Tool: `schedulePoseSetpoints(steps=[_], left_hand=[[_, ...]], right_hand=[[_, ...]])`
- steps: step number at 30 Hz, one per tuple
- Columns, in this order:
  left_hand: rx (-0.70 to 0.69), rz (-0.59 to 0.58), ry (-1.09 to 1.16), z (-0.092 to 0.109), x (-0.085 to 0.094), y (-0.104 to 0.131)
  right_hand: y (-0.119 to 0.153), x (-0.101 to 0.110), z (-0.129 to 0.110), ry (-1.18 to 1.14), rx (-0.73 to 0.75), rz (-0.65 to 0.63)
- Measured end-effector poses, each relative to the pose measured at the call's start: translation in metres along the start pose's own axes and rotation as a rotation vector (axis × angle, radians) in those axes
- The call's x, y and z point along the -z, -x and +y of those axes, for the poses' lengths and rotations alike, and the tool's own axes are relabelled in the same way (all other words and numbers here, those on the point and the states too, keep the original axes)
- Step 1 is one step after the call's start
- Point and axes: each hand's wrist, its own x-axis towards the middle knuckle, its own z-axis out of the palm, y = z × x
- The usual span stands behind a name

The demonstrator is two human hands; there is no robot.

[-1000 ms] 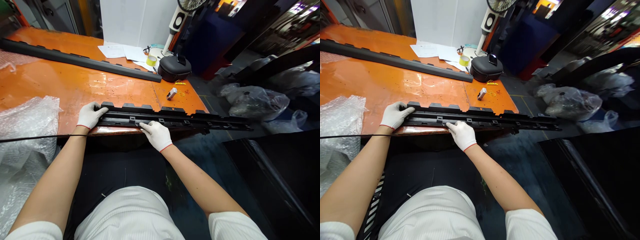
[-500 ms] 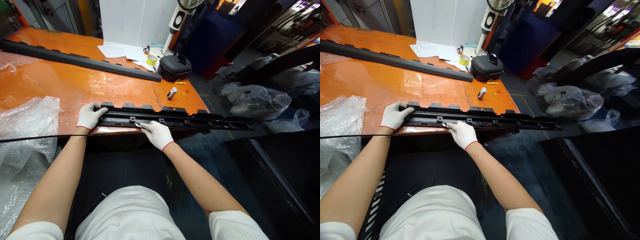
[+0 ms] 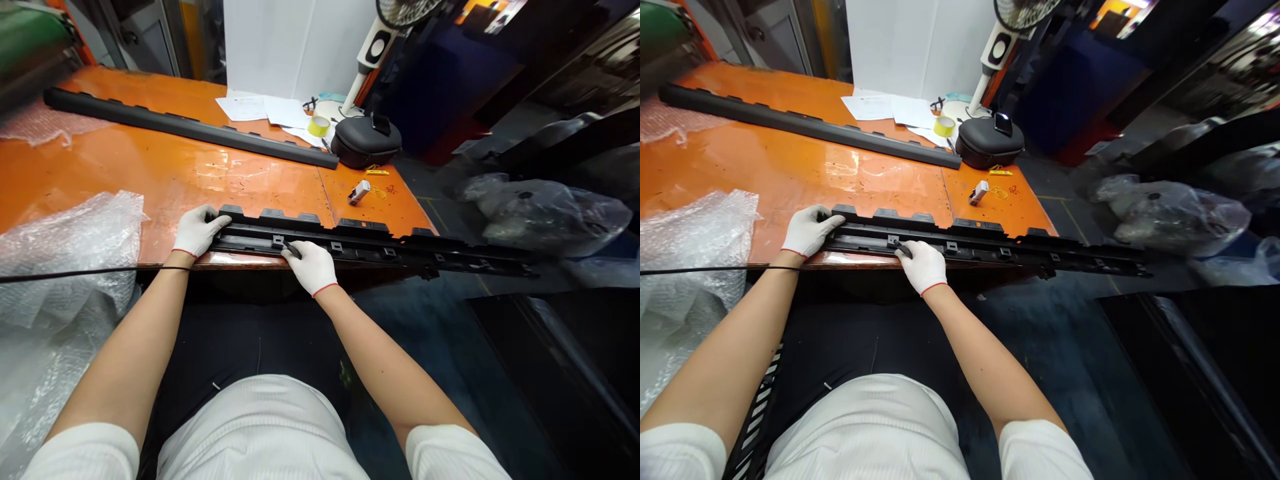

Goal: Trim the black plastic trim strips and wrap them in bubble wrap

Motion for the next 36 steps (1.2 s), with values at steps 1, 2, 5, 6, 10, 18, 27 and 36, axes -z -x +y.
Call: schedulePoseSetpoints(steps=[1,2,5,6,10,18,27,36], left_hand=[[-0.003,-0.04,0.03,-0.004,0.002,-0.001],[-0.004,-0.095,0.069,-0.008,0.004,-0.003],[-0.01,-0.285,0.203,-0.018,0.013,-0.009],[-0.006,-0.337,0.242,-0.02,0.016,-0.011],[0.053,-0.436,0.355,-0.022,0.021,-0.017],[0.062,-0.426,0.399,-0.029,0.015,-0.021],[0.028,-0.395,0.415,-0.031,0.012,-0.02],[-0.002,-0.381,0.399,-0.03,0.011,-0.019]], right_hand=[[-0.003,-0.002,-0.001,-0.005,-0.009,-0.007],[-0.006,-0.004,-0.001,-0.025,-0.02,-0.008],[-0.008,-0.004,0.006,-0.181,-0.094,0.055],[-0.006,-0.004,0.007,-0.243,-0.121,0.092],[0.01,-0.004,-0.002,-0.485,-0.063,0.094],[0.017,-0.033,-0.094,-0.977,-0.214,-0.667],[-0.001,-0.051,-0.132,-1.008,-0.287,-0.672],[-0.005,-0.056,-0.136,-0.974,-0.3,-0.681]])
